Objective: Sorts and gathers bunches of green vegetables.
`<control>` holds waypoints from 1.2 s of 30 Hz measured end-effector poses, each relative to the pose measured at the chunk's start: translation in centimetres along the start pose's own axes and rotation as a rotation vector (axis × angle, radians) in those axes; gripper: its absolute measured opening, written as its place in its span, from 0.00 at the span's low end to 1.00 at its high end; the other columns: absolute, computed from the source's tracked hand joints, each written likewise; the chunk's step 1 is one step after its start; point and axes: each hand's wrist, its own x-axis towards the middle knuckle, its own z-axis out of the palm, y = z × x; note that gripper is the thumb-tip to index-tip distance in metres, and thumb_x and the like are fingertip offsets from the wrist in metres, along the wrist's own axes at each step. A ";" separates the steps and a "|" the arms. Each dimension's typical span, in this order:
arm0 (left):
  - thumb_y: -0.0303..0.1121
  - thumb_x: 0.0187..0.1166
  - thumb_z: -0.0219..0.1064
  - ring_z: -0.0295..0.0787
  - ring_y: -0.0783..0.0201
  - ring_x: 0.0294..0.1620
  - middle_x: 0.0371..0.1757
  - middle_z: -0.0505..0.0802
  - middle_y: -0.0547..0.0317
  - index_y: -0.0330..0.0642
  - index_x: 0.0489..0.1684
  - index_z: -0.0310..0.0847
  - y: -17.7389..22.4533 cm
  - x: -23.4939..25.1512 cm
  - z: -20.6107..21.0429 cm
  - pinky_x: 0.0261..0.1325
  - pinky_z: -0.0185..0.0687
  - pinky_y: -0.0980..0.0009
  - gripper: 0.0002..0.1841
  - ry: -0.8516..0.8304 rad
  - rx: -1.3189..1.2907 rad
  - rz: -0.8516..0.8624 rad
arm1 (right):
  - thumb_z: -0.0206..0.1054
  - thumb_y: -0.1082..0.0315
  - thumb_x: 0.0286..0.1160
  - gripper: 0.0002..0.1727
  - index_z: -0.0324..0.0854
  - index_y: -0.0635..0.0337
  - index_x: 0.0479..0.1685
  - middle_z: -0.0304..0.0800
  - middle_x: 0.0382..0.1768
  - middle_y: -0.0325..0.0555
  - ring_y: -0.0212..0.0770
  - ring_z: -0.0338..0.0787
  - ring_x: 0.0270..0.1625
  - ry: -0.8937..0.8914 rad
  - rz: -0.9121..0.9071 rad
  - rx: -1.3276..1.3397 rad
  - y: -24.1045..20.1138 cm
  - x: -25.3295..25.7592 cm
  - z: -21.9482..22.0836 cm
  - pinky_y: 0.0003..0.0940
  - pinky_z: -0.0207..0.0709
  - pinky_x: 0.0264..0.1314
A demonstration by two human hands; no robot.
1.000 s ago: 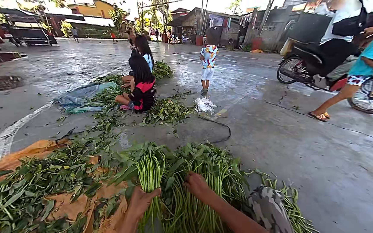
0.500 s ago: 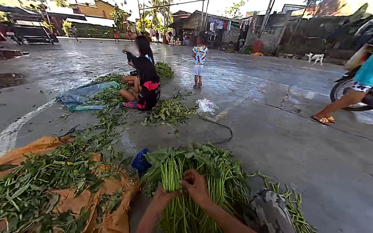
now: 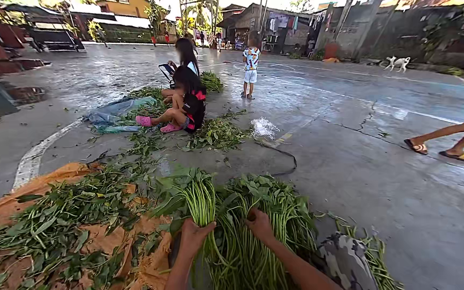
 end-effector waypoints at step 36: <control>0.13 0.58 0.78 0.93 0.68 0.51 0.50 0.94 0.54 0.30 0.64 0.72 -0.7 -0.9 2.6 0.58 0.89 0.71 0.30 -0.329 -0.176 -0.168 | 0.63 0.78 0.82 0.10 0.78 0.69 0.57 0.85 0.35 0.43 0.31 0.85 0.34 -0.160 -0.125 0.694 -8.6 -2.9 -4.6 0.27 0.81 0.44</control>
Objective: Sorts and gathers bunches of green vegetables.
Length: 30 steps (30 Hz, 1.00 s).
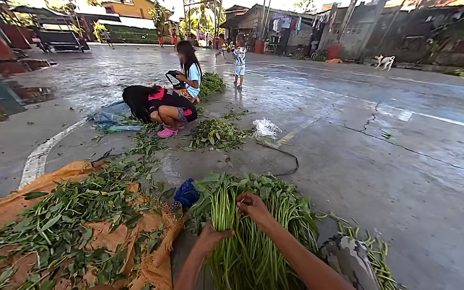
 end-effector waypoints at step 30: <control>0.15 0.75 0.59 0.94 0.53 0.40 0.42 0.91 0.45 0.33 0.71 0.71 4.3 -1.7 -3.2 0.54 0.93 0.51 0.22 0.104 -0.757 0.090 | 0.53 0.51 0.90 0.37 0.56 0.74 0.86 0.76 0.76 0.61 0.40 0.78 0.77 -0.712 -0.232 -0.209 4.7 -3.6 3.5 0.37 0.68 0.84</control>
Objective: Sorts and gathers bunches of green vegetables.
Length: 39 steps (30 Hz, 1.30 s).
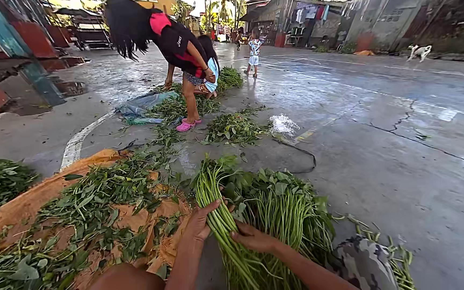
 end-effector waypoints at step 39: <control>0.09 0.60 0.73 0.94 0.61 0.34 0.37 0.94 0.49 0.28 0.58 0.72 -3.5 0.1 6.1 0.40 0.93 0.68 0.25 0.034 0.736 -0.095 | 0.82 0.69 0.61 0.49 0.58 0.68 0.86 0.78 0.72 0.70 0.62 0.80 0.76 1.272 0.671 0.048 6.4 -8.8 -5.7 0.56 0.71 0.78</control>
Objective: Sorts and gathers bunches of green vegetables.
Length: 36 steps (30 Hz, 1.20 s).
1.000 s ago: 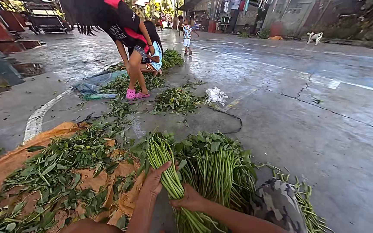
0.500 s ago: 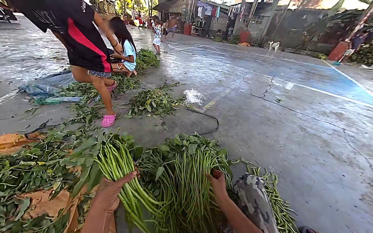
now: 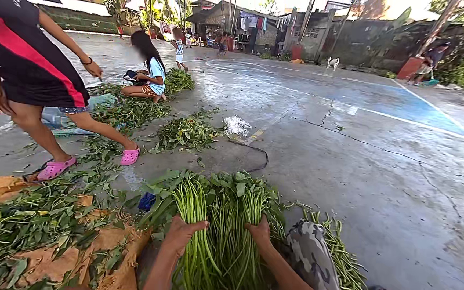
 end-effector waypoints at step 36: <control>0.12 0.48 0.84 0.91 0.68 0.52 0.54 0.91 0.50 0.29 0.68 0.70 -6.2 2.4 4.7 0.57 0.88 0.72 0.40 -0.143 0.001 -0.045 | 0.78 0.85 0.53 0.35 0.69 0.72 0.66 0.93 0.44 0.47 0.33 0.94 0.46 -0.358 -0.135 0.674 0.4 -5.2 -0.1 0.29 0.88 0.56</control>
